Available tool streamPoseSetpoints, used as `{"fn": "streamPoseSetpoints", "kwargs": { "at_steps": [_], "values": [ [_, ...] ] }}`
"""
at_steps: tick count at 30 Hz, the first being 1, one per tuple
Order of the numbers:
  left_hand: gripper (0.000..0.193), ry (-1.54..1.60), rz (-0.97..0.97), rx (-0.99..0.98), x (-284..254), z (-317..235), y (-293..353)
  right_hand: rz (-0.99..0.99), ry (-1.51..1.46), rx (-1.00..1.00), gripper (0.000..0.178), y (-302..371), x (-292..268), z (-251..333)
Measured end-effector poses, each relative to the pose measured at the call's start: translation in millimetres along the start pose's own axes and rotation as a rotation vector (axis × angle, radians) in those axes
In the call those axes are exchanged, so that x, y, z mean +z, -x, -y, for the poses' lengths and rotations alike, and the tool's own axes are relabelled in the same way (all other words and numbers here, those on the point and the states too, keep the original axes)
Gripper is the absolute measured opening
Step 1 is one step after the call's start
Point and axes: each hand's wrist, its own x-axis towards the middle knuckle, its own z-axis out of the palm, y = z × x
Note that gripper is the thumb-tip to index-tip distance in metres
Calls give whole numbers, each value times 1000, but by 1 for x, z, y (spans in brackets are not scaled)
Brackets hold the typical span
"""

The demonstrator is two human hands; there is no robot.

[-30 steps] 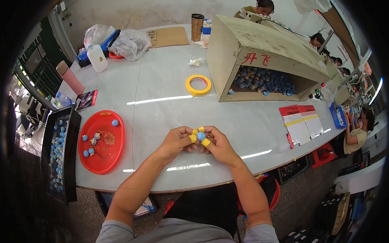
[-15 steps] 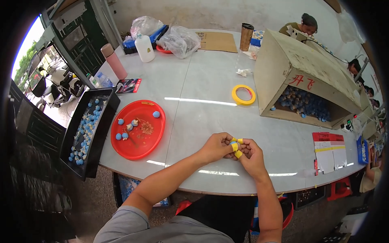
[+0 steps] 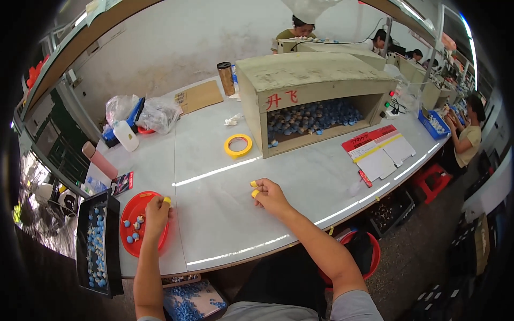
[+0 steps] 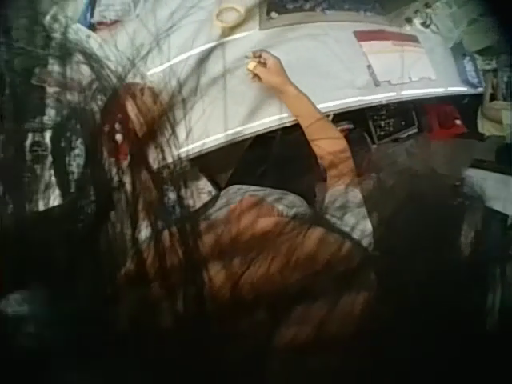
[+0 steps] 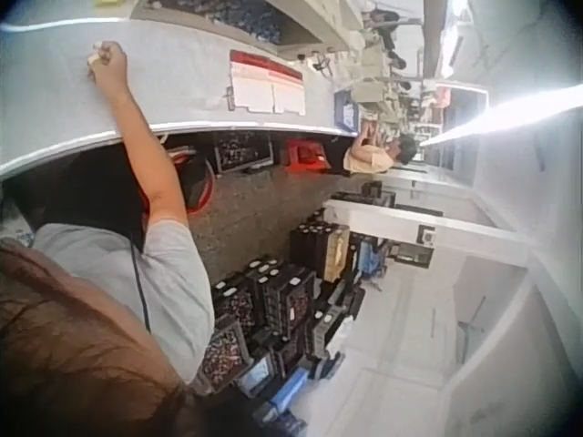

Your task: The person assembles small blue and yellow toy parts by hand, applying glue with a glue bottle.

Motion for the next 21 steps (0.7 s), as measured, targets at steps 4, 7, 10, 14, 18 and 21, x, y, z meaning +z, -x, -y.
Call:
{"fn": "streamPoseSetpoints", "kwargs": {
  "at_steps": [4, 7, 10, 14, 18, 21],
  "values": [
    [26, -659, -177, 215, -63, 79, -7, -113, 209, -8, 29, -20, -28, 11],
    [30, -1107, -385, 202, -55, 47, 8, -365, 626, -180, 32, -62, -68, 2],
    [37, -861, -417, 419, -49, 29, 18, -514, 975, -345, 34, -97, -78, 24],
    [34, -560, -147, 427, 12, -24, 41, -451, 1324, -366, 35, -128, -89, 30],
    [31, -300, 98, 429, 58, -49, 51, -485, 1237, -357, 37, -121, -90, 24],
    [33, 108, 320, 267, 85, -31, 41, -409, 863, -426, 40, -87, -76, 14]
  ]
}}
